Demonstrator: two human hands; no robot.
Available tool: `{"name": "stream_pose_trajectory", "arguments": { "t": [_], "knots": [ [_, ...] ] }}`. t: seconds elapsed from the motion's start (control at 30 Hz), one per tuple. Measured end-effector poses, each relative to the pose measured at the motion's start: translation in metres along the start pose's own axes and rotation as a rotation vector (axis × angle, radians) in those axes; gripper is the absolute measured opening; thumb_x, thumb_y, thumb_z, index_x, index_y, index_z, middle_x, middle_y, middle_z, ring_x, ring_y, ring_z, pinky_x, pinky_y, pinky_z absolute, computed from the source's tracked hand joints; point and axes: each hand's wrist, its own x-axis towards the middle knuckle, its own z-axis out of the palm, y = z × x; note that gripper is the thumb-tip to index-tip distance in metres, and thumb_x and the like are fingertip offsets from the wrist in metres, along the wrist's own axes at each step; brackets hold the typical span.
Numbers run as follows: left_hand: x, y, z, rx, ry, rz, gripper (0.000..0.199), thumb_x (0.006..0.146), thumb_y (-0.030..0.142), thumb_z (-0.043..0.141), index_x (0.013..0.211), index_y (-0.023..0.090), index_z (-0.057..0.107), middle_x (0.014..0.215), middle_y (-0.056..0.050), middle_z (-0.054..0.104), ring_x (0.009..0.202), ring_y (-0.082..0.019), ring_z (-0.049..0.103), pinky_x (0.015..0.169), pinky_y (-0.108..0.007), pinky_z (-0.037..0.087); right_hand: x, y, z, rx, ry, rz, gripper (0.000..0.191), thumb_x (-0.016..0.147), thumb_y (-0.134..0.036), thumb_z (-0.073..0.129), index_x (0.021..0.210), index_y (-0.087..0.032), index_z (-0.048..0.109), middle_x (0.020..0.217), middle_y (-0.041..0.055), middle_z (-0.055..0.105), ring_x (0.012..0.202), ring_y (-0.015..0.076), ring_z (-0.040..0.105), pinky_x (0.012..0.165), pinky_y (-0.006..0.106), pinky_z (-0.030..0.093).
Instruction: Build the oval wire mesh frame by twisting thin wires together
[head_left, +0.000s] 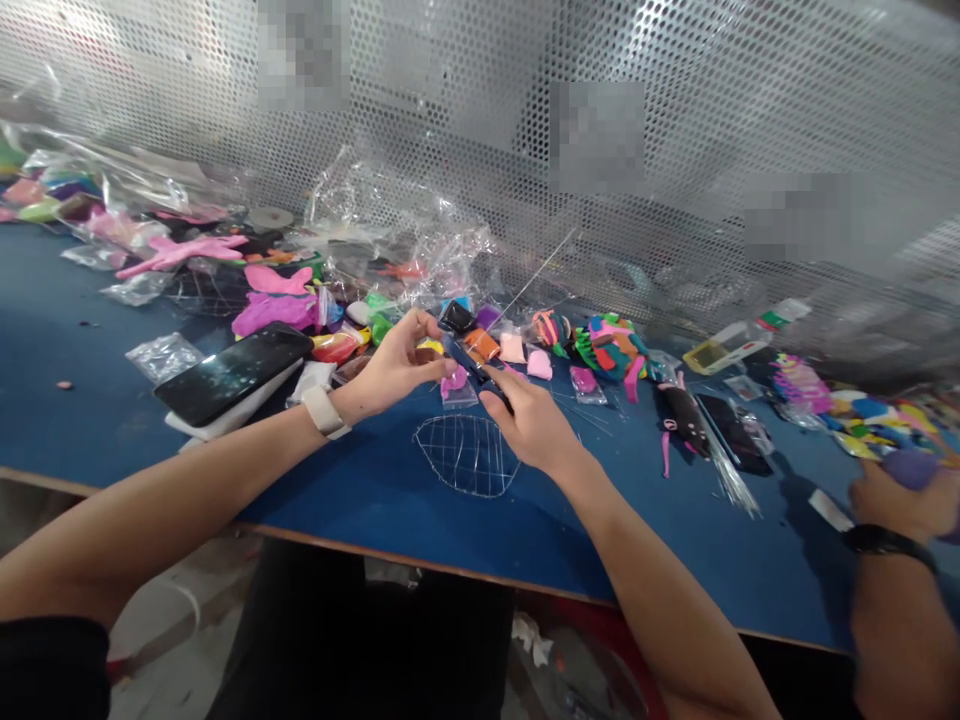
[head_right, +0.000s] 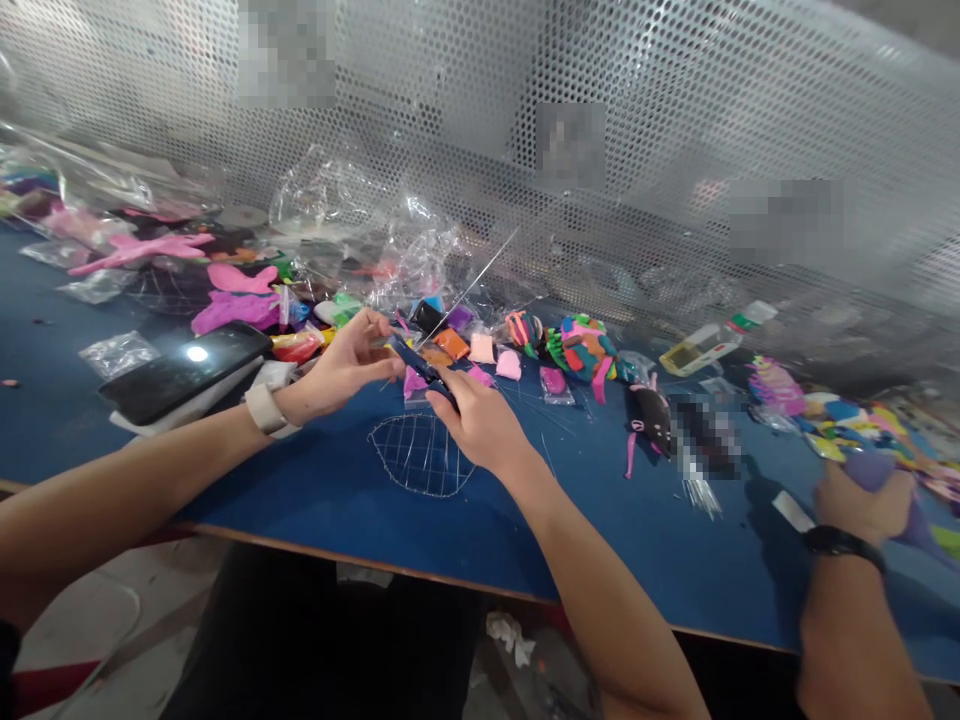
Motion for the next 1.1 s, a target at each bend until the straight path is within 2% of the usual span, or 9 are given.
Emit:
{"name": "stream_pose_trajectory", "arguments": {
  "t": [0.1,0.17,0.23,0.37,0.5,0.63,0.83,1.03,1.1],
  "knots": [
    [0.001,0.01,-0.003,0.066,-0.133,0.029,0.048,0.082,0.026,0.097,0.117,0.023,0.064,0.137,-0.008,0.073,0.081,-0.011,0.078,0.078,-0.026,0.069,0.0,0.004,0.001,-0.003,-0.013,-0.029,0.066,0.119,-0.063,0.037,0.159,-0.019,0.065,0.148,0.0177,0.078,0.13,0.0353,0.079,0.107,0.059,0.068],
    [0.001,0.016,-0.005,0.123,-0.242,0.008,0.033,0.089,0.028,0.091,0.114,0.02,0.072,0.135,-0.011,0.077,0.079,-0.013,0.08,0.077,-0.028,0.07,0.0,0.006,0.003,-0.02,-0.024,-0.051,0.066,0.119,-0.063,0.037,0.159,-0.02,0.064,0.148,0.018,0.078,0.13,0.0354,0.079,0.107,0.059,0.068],
    [0.001,0.02,-0.006,0.165,-0.283,-0.015,0.023,0.092,0.027,0.088,0.11,0.017,0.077,0.123,-0.011,0.082,0.075,-0.013,0.08,0.075,-0.028,0.07,0.0,0.008,0.003,-0.045,-0.039,-0.065,0.067,0.119,-0.064,0.037,0.161,-0.019,0.063,0.148,0.0185,0.078,0.129,0.0358,0.079,0.105,0.058,0.068],
    [0.001,0.02,-0.008,0.175,-0.289,-0.044,0.024,0.091,0.024,0.088,0.113,0.016,0.081,0.114,-0.01,0.085,0.071,-0.013,0.08,0.073,-0.026,0.069,0.001,0.006,0.001,-0.1,-0.083,-0.062,0.068,0.119,-0.062,0.034,0.163,-0.018,0.061,0.142,0.0199,0.08,0.119,0.0367,0.082,0.096,0.057,0.07],
    [0.001,0.016,-0.009,0.177,-0.257,-0.055,0.027,0.091,0.027,0.09,0.115,0.016,0.081,0.105,-0.01,0.086,0.074,-0.015,0.083,0.072,-0.025,0.068,0.001,0.0,-0.004,-0.135,-0.115,-0.04,0.062,0.121,-0.056,0.032,0.167,-0.023,0.055,0.14,0.0178,0.079,0.11,0.035,0.083,0.086,0.053,0.071],
    [0.0,0.013,-0.009,0.164,-0.243,-0.051,0.028,0.089,0.027,0.092,0.113,0.017,0.081,0.115,-0.011,0.086,0.076,-0.015,0.083,0.076,-0.028,0.071,0.001,-0.001,-0.006,-0.178,-0.093,-0.032,0.059,0.121,-0.053,0.033,0.168,-0.024,0.055,0.135,0.017,0.079,0.108,0.0347,0.082,0.081,0.051,0.07],
    [0.0,0.012,-0.008,0.156,-0.269,-0.031,0.025,0.09,0.023,0.089,0.114,0.017,0.082,0.118,-0.011,0.085,0.078,-0.015,0.084,0.077,-0.028,0.072,0.0,0.001,-0.005,-0.179,-0.078,-0.024,0.061,0.12,-0.056,0.032,0.162,-0.023,0.061,0.142,0.0171,0.079,0.119,0.0369,0.081,0.091,0.056,0.071],
    [-0.001,0.011,-0.007,0.168,-0.274,-0.058,0.029,0.09,0.023,0.091,0.116,0.016,0.082,0.11,-0.01,0.087,0.077,-0.015,0.084,0.076,-0.026,0.072,0.001,-0.003,-0.006,-0.138,-0.103,0.008,0.067,0.12,-0.062,0.029,0.167,-0.022,0.055,0.152,0.0195,0.075,0.125,0.0401,0.081,0.095,0.061,0.069],
    [-0.001,0.01,-0.006,0.157,-0.283,-0.062,0.028,0.09,0.022,0.09,0.115,0.016,0.082,0.112,-0.01,0.087,0.076,-0.015,0.085,0.075,-0.026,0.072,0.001,-0.005,-0.005,-0.131,-0.104,0.032,0.07,0.119,-0.065,0.028,0.163,-0.021,0.058,0.152,0.0191,0.075,0.125,0.0398,0.08,0.097,0.06,0.069]
  ]
}}
